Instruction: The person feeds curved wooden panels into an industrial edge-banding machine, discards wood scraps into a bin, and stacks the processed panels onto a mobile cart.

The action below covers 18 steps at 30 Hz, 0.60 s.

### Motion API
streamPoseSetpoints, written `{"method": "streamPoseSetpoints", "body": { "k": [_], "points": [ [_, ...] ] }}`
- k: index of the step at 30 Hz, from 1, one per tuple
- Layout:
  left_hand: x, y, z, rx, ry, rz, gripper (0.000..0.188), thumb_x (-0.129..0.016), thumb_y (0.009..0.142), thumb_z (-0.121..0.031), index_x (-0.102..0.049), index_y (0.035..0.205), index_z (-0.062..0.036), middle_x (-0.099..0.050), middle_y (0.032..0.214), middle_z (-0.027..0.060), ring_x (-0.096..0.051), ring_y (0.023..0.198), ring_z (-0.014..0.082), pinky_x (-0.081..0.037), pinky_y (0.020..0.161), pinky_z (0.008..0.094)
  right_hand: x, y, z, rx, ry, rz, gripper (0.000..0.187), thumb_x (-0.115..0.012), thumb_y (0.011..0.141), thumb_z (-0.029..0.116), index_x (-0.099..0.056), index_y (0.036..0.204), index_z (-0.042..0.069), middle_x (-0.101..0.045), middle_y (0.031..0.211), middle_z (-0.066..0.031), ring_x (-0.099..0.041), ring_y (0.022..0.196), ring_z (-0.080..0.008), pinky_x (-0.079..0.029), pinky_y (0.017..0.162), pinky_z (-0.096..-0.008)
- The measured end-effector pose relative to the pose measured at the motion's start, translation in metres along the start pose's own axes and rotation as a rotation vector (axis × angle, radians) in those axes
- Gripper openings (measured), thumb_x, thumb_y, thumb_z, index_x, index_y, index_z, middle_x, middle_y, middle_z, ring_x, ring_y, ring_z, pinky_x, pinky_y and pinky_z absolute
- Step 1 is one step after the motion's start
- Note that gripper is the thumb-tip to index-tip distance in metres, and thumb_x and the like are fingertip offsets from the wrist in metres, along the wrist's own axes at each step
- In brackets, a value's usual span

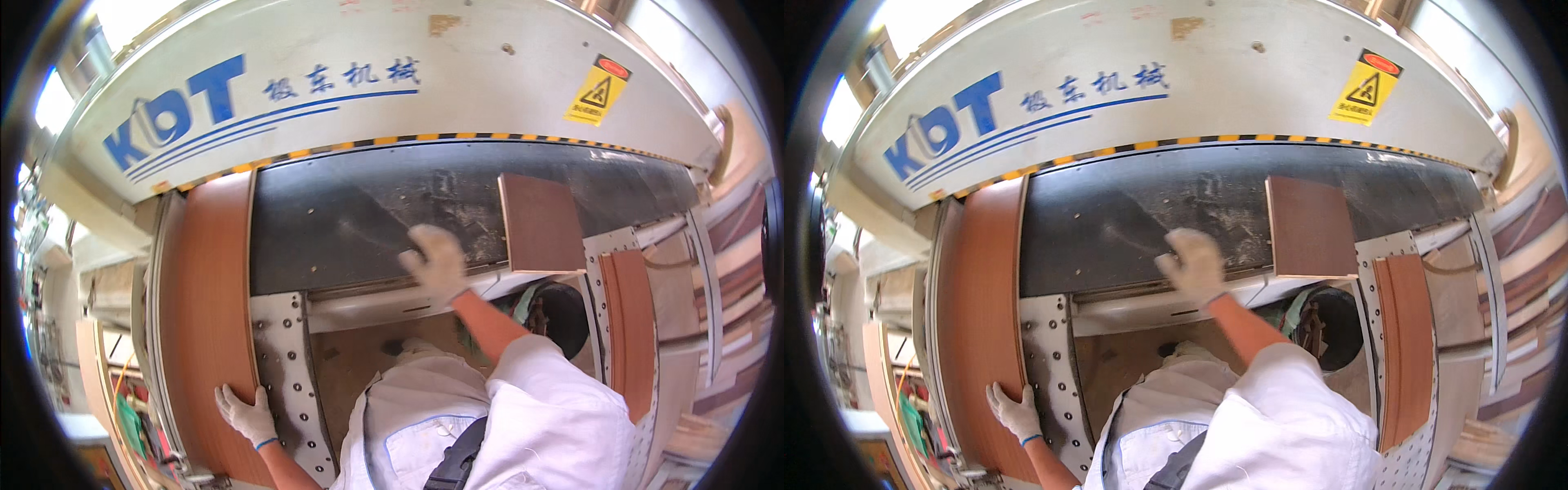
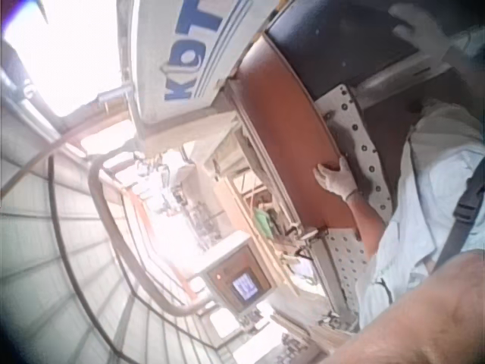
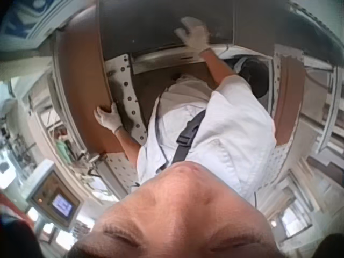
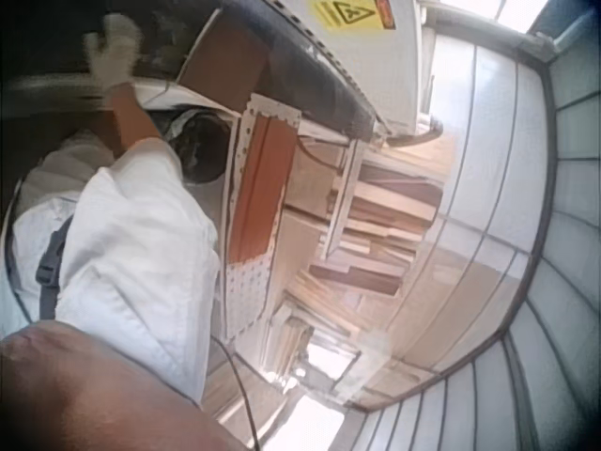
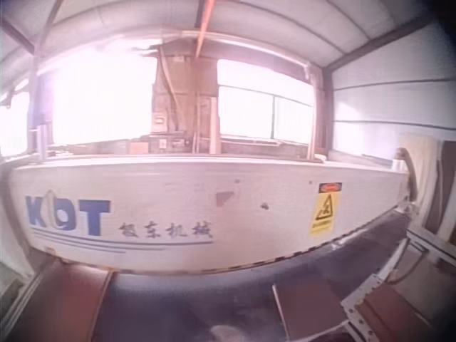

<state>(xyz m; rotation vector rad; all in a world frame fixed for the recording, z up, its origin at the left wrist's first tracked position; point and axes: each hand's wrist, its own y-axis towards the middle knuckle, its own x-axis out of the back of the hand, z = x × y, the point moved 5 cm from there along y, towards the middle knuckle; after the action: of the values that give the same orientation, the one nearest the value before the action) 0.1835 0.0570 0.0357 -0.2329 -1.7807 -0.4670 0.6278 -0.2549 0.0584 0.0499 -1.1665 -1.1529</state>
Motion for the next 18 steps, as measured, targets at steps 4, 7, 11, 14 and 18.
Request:
{"method": "streamPoseSetpoints", "body": {
  "k": [4,7,11,14,18],
  "points": [
    [-0.011,0.016,-0.005,0.025,0.113,0.061,0.103,-0.090,0.073,-0.039,-0.044,0.156,0.0000,-0.041,0.165,0.0229,-0.033,0.154,0.0418,-0.024,0.129,0.0564,0.166,-0.005,-0.143,-0.289,-0.613,-0.206,0.030,-0.075,0.088,0.029,-0.064,0.100,0.004,-0.066,0.096,-0.0172,-0.063,0.094,-0.0429,-0.050,0.084,-0.0550],
    [-0.012,0.021,-0.010,0.031,0.119,0.043,0.105,-0.090,0.073,-0.039,-0.041,0.157,0.0012,-0.040,0.165,0.0235,-0.032,0.154,0.0423,-0.022,0.129,0.0574,0.238,-0.076,-0.256,-0.932,-0.959,-0.148,0.078,-0.079,0.083,0.058,-0.066,0.140,0.006,-0.060,0.144,-0.0239,-0.056,0.134,-0.0422,-0.047,0.111,-0.0496],
    [-0.014,0.019,-0.018,-0.007,0.089,0.037,0.105,-0.090,0.072,-0.039,-0.043,0.156,0.0019,-0.041,0.165,0.0247,-0.032,0.155,0.0442,-0.022,0.130,0.0579,0.201,-0.056,-0.272,-1.042,-0.549,0.066,0.098,-0.082,0.077,0.068,-0.060,0.149,0.005,-0.055,0.151,-0.0270,-0.056,0.138,-0.0425,-0.043,0.118,-0.0463],
    [-0.009,0.024,-0.018,0.026,0.077,0.021,0.105,-0.091,0.069,-0.038,-0.044,0.155,0.0016,-0.042,0.164,0.0253,-0.032,0.155,0.0449,-0.022,0.130,0.0582,0.132,0.002,-0.230,-0.865,-0.453,0.145,0.099,-0.080,0.075,0.072,-0.062,0.149,0.008,-0.047,0.158,-0.0301,-0.049,0.145,-0.0439,-0.038,0.122,-0.0486],
    [0.001,0.024,-0.019,0.070,0.072,0.024,0.103,-0.089,0.068,-0.037,-0.047,0.154,0.0010,-0.043,0.162,0.0259,-0.033,0.154,0.0455,-0.022,0.130,0.0569,0.013,0.092,-0.172,-0.627,-0.406,0.272,0.100,-0.078,0.076,0.074,-0.062,0.149,0.008,-0.046,0.159,-0.0303,-0.047,0.146,-0.0453,-0.038,0.121,-0.0500]
  ]
}}
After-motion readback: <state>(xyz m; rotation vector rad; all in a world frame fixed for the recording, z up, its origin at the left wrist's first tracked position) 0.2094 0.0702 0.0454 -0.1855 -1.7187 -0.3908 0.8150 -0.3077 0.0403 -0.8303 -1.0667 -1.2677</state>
